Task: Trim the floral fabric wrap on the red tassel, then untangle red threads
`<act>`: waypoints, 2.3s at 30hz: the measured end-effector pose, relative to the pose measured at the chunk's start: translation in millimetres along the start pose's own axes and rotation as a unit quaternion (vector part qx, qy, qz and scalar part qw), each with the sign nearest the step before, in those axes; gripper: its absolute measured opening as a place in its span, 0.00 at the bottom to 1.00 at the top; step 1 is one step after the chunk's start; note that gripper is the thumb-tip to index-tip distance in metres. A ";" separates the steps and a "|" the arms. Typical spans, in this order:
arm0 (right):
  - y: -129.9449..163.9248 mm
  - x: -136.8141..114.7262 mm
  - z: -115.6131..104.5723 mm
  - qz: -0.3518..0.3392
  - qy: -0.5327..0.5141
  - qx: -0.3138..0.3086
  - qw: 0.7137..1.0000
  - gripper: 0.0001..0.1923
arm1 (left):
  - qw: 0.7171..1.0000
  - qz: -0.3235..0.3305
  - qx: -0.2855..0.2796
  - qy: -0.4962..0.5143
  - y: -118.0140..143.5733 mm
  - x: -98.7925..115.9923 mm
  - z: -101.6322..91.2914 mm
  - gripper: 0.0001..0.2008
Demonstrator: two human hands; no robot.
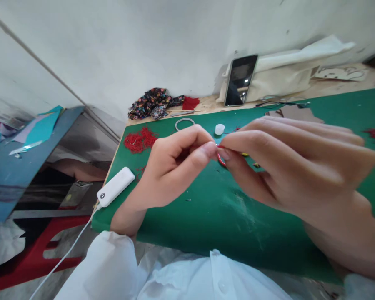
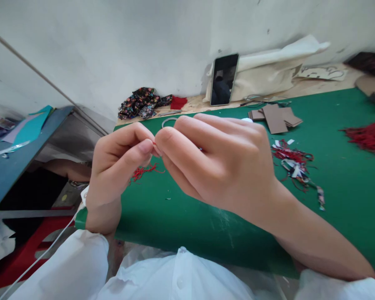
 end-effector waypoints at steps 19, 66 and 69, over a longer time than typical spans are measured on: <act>1.3 -0.9 5.2 -0.012 -0.017 -0.016 1.000 0.10 | 1.000 0.010 0.004 -0.014 0.8 1.4 -1.9 0.10; 136.8 -14.7 234.4 0.417 -0.597 -0.247 0.639 0.11 | 0.901 -0.382 -0.019 0.206 89.2 -211.1 20.8 0.12; 130.5 -10.0 244.0 0.414 -0.587 -0.269 0.642 0.12 | 0.897 -0.382 -0.018 0.222 89.2 -210.7 23.8 0.13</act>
Point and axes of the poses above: each hand's wrist, its own y-axis away from the middle knuckle, its own z-axis out of the palm, x = y × z, the point moved 8 cm from there along -y, towards the middle knuckle, and after that the axes turned 3 degrees about x, right-handed, at the moved point
